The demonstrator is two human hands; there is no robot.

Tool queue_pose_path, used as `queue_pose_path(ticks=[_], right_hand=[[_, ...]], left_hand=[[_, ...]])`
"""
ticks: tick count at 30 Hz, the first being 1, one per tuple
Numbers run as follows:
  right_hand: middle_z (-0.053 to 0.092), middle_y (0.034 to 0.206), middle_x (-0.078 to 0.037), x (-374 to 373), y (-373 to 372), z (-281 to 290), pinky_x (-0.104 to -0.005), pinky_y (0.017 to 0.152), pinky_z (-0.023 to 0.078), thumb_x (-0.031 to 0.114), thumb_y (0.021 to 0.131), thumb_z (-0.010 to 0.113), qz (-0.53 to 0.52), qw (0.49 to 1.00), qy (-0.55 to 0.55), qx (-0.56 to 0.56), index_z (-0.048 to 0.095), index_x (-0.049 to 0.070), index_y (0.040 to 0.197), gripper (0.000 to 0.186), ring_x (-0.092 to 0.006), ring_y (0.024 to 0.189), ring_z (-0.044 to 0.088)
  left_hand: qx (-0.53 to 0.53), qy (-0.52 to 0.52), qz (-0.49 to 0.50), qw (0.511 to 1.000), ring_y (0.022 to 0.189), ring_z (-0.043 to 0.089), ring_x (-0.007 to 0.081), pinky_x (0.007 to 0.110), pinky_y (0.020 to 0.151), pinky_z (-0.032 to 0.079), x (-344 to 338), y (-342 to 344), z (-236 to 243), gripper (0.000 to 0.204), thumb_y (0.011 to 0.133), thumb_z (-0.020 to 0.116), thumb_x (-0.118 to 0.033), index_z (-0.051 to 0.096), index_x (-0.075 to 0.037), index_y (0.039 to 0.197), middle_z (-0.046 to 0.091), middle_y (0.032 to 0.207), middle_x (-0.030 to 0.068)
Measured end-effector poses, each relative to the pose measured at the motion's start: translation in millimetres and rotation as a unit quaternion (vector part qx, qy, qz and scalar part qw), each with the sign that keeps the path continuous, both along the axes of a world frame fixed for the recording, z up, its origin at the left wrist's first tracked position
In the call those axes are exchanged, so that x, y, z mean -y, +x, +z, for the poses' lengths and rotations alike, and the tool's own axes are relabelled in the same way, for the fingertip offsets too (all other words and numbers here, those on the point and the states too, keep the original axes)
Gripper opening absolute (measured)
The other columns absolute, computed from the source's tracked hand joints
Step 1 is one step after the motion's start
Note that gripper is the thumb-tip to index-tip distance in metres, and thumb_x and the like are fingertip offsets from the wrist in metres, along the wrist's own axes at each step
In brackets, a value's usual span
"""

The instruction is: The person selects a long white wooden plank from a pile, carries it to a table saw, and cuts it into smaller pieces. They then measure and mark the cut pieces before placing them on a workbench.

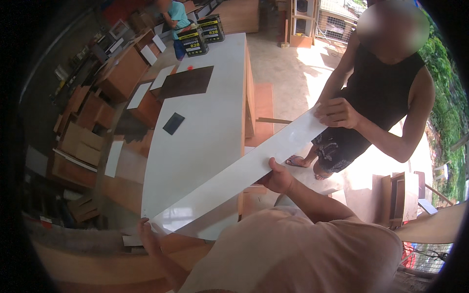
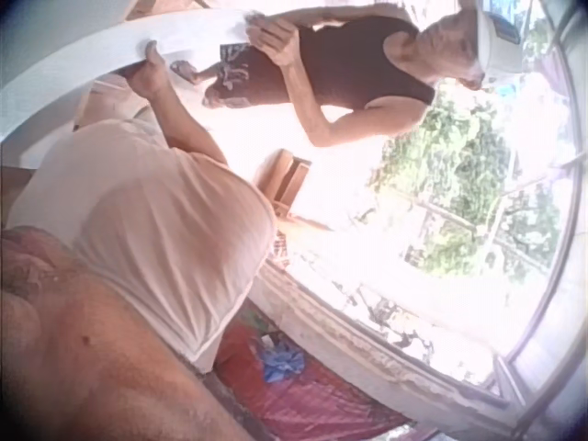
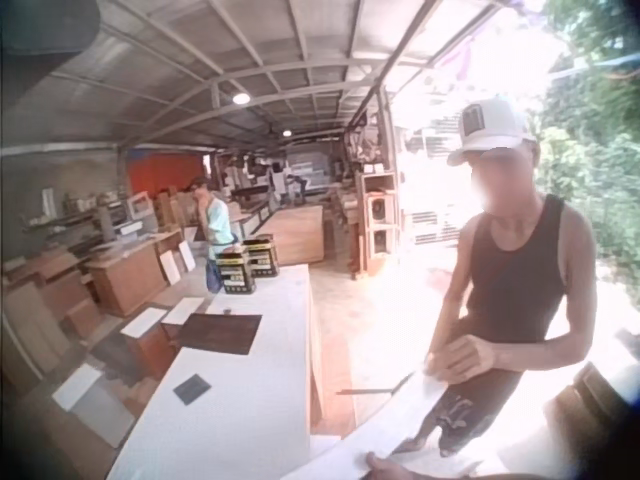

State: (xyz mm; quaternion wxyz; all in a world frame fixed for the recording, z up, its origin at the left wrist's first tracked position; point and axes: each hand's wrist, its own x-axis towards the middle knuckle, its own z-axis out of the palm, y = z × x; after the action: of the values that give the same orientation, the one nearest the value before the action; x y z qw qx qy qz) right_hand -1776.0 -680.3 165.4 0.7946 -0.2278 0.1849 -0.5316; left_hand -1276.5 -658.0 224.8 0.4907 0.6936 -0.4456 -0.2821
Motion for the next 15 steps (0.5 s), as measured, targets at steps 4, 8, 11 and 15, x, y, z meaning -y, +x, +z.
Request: queue_pose_path(ticks=[4,8,11,15], right_hand=[[0.045,0.148,-0.012,20.0,-52.1,-0.4,-0.0536,0.115,0.03,0.06,0.093,0.054,-0.035,0.998,0.047,-0.032,0.036,0.008,0.147,0.077,-0.0332,0.14,0.039],[0.042,0.149,-0.013,43.3,-108.9,1.5,-0.0526,0.116,0.028,0.052,0.098,0.051,-0.075,0.994,0.083,-0.012,0.032,0.006,0.148,0.071,-0.0331,0.14,0.038],[0.042,0.148,-0.013,61.6,-153.4,11.3,-0.052,0.117,0.028,0.046,0.101,0.048,-0.175,0.971,0.161,0.022,0.032,0.004,0.147,0.064,-0.0333,0.138,0.04],[0.051,0.138,-0.016,89.4,-228.9,25.8,-0.0503,0.113,0.034,0.046,0.104,0.037,-0.207,0.958,0.157,0.123,0.038,0.003,0.143,0.057,-0.0338,0.13,0.048]], left_hand=[[-0.003,0.041,0.004,0.999,0.067,0.044,0.008,0.025,0.06,0.038,7.0,-64.3,19.7,0.005,0.088,0.054,-0.008,0.056,-0.005,0.086,0.051,0.076,-0.0026],[0.009,0.035,0.002,0.999,0.066,0.044,0.0083,0.026,0.059,0.039,6.7,-119.1,18.6,0.011,0.087,0.056,-0.011,0.054,-0.004,0.079,0.051,0.072,-0.0021],[0.067,0.081,-0.025,0.994,0.065,0.045,0.009,0.026,0.059,0.039,13.9,-190.7,39.3,0.016,0.087,0.056,-0.013,0.055,-0.003,0.076,0.051,0.07,-0.0012],[0.098,0.223,-0.12,0.962,0.066,0.051,0.0129,0.029,0.063,0.043,28.0,-263.8,46.5,0.024,0.091,0.052,-0.019,0.06,0.001,0.082,0.056,0.07,0.0031]])
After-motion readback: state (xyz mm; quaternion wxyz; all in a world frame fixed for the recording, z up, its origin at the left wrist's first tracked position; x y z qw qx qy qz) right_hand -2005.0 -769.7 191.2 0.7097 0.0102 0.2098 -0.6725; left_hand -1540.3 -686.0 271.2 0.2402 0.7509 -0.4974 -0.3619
